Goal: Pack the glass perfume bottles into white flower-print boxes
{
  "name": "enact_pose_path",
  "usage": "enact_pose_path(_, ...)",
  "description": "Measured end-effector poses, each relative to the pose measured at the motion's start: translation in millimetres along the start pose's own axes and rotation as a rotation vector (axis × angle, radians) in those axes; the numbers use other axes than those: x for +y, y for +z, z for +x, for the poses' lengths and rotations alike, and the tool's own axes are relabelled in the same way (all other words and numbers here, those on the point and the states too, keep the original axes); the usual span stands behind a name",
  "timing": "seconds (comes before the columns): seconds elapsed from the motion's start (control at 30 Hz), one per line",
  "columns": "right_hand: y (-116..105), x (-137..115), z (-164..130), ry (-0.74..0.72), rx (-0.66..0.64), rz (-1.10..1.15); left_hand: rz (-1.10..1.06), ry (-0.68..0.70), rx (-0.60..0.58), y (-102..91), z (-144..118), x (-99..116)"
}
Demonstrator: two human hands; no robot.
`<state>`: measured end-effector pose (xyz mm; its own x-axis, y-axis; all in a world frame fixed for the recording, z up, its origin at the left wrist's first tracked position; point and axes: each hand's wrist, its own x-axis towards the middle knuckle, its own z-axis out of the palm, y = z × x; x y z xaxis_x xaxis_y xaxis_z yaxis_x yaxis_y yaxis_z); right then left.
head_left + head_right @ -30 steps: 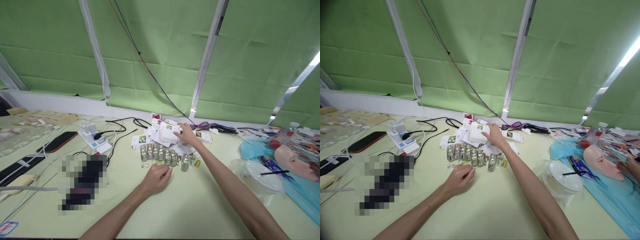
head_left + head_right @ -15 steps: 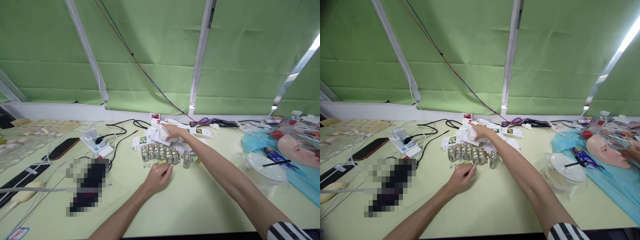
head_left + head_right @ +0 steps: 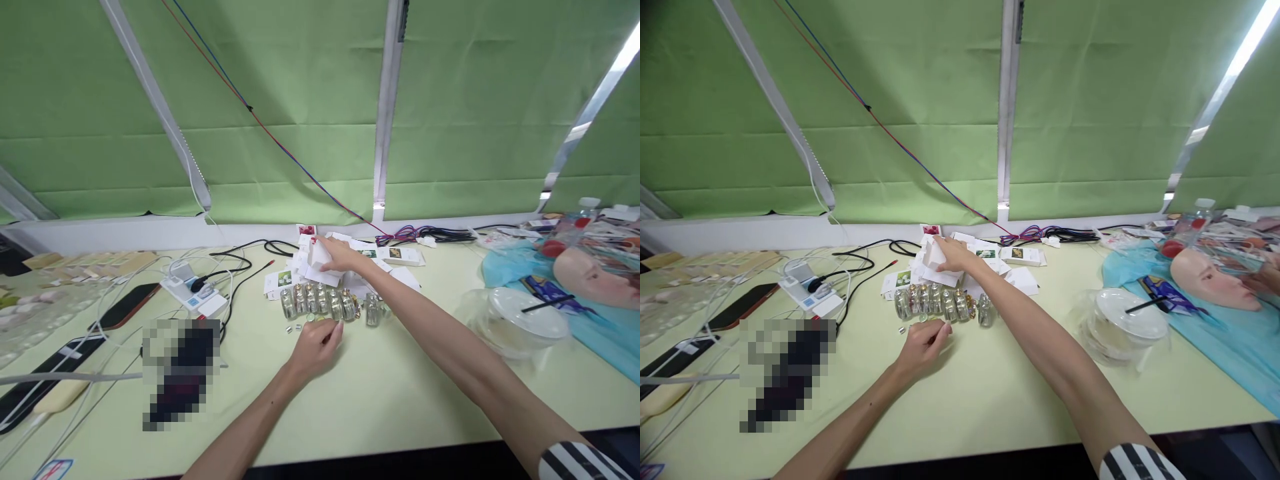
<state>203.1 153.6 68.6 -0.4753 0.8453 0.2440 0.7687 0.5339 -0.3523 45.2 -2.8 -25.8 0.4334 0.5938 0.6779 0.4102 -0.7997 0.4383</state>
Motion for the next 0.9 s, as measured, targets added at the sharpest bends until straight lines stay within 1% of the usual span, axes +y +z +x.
enact_pose_path(0.13,-6,-11,-13,-0.035,0.147,0.023,0.01,-0.014,0.004,-0.9,1,-1)
enact_pose_path(0.3,-7,-19,-32,-0.166,0.426,0.095,0.015,-0.033,0.016,-2.3,2,0)
enact_pose_path(0.43,-5,-24,-52,-0.239,0.589,0.088,0.016,-0.043,0.035,-3.0,2,0)
enact_pose_path(0.57,2,-28,-72,-0.273,0.714,0.02,0.026,-0.042,0.056,-4.4,2,-1)
enact_pose_path(0.77,18,-27,-99,-0.314,0.877,-0.101,0.031,-0.043,0.108,-7.4,3,-1)
enact_pose_path(0.9,26,-25,-117,-0.351,0.94,-0.168,0.029,-0.039,0.145,-9.6,5,1)
